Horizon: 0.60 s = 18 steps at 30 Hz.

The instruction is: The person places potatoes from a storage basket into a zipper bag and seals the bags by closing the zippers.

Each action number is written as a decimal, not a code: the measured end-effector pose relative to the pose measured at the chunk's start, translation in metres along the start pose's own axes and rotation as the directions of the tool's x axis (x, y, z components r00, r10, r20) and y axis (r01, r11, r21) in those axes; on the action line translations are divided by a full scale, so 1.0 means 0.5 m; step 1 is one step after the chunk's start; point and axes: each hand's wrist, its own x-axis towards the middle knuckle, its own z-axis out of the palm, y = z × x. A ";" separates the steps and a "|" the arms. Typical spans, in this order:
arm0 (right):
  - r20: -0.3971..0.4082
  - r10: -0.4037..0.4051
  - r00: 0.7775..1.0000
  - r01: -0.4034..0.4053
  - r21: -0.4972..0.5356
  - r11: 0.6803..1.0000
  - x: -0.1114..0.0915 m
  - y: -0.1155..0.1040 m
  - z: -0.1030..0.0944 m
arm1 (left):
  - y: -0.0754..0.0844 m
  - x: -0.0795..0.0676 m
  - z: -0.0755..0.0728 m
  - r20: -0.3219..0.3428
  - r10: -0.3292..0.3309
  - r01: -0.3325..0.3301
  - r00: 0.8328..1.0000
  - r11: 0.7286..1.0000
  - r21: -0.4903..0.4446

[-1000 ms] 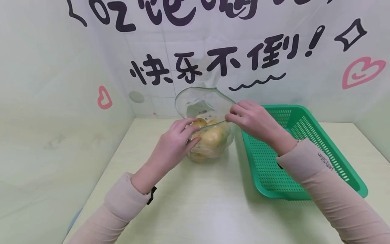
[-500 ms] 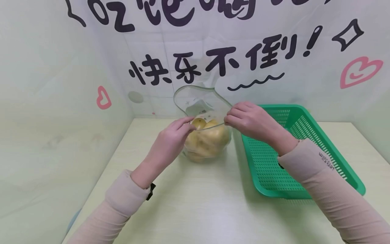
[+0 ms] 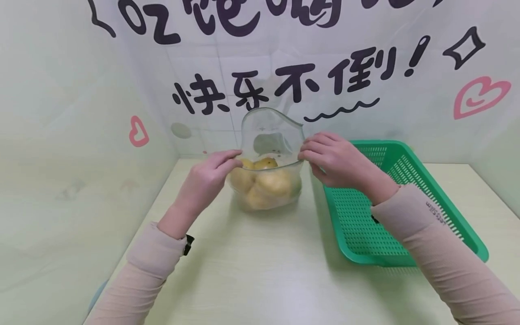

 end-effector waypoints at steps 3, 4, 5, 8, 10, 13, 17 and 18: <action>0.045 0.103 0.994 -0.104 0.011 0.995 0.001 0.004 0.008 | -0.014 -0.007 0.003 -0.017 0.001 -0.001 1.000 1.000 0.002; 0.065 0.142 0.988 -0.143 0.014 0.990 0.002 0.006 0.011 | -0.018 -0.008 0.004 -0.021 0.004 -0.004 1.000 1.000 0.001; 0.083 0.176 0.981 -0.178 0.018 0.984 0.002 0.009 0.014 | -0.020 -0.009 0.005 -0.024 0.006 -0.006 1.000 1.000 0.000; 0.128 0.238 0.963 -0.246 0.043 0.968 0.001 0.015 0.022 | -0.025 -0.011 0.007 -0.031 0.006 -0.006 1.000 1.000 -0.005; 0.165 0.252 0.954 -0.268 0.083 0.960 0.001 0.018 0.024 | -0.027 -0.011 0.007 -0.034 -0.005 0.005 0.999 1.000 -0.007; 0.246 0.278 0.929 -0.320 0.155 0.935 0.003 0.017 0.022 | -0.032 -0.013 0.007 -0.039 -0.041 0.040 0.998 0.999 -0.012; 0.338 0.314 0.887 -0.391 0.189 0.901 0.007 0.013 0.013 | -0.043 -0.015 0.005 -0.047 -0.088 0.088 0.995 0.996 -0.018; 0.324 0.307 0.895 -0.377 0.181 0.908 0.007 0.012 0.013 | -0.045 -0.015 0.004 -0.051 -0.099 0.098 0.994 0.995 -0.021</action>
